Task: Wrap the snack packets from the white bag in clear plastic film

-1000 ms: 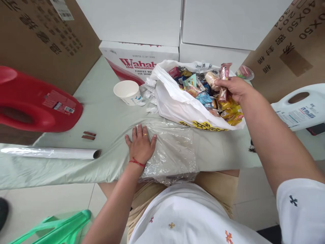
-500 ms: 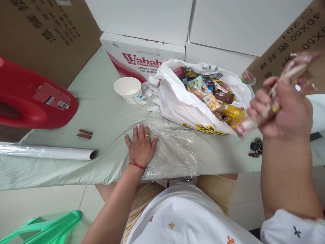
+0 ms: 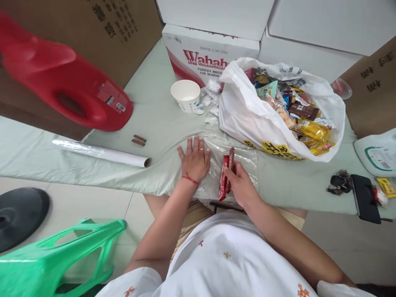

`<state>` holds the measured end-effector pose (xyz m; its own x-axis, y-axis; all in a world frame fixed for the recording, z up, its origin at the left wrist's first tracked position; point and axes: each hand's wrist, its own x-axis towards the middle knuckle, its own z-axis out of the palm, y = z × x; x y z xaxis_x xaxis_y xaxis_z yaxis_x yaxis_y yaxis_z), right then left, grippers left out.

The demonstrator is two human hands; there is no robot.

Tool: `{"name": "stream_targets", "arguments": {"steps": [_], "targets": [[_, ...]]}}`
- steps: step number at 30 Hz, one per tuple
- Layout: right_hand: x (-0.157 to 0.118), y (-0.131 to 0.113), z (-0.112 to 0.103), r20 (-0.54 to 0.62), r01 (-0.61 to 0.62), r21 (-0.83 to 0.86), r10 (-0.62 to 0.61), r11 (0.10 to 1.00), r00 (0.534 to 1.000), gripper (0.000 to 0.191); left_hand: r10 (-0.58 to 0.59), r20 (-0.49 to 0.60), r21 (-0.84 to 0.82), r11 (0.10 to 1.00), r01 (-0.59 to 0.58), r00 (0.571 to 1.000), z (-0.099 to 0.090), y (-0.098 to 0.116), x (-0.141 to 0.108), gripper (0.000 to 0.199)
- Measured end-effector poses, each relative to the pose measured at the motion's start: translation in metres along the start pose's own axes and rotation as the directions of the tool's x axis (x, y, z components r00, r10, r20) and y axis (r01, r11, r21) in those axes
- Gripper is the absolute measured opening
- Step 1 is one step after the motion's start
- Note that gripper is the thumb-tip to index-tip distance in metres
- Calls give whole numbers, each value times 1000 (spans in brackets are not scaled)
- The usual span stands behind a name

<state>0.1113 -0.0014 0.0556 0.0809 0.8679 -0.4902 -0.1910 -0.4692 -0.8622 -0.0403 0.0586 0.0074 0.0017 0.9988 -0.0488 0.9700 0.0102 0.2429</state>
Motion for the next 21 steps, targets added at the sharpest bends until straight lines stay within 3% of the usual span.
{"name": "stream_targets", "arguments": {"steps": [4,6,8,11,14,18,21], "targets": [[14,15,-3,-151,191,-308,-246,932,957,27,9,-7,9,1000,-9,1000,-1,1,-1,72],[17,15,-13,-141,269,-451,-365,851,920,25,12,-7,20,1000,-12,1000,-2,1,-1,73],[17,11,-22,-78,301,-548,-406,780,911,29,16,-12,31,999,-16,1000,-2,2,-2,74],[14,2,-28,23,290,-691,-381,662,924,35,24,-18,41,999,-23,1000,-1,2,-2,75],[10,-3,-20,112,251,-848,-305,468,946,40,30,-27,38,999,-29,999,0,1,-2,75],[6,1,-4,206,238,-949,-163,207,965,83,26,-20,31,999,-25,999,0,1,-2,74],[6,1,1,199,218,-966,-136,138,970,87,27,-14,27,999,-27,1000,1,0,-2,73]]}}
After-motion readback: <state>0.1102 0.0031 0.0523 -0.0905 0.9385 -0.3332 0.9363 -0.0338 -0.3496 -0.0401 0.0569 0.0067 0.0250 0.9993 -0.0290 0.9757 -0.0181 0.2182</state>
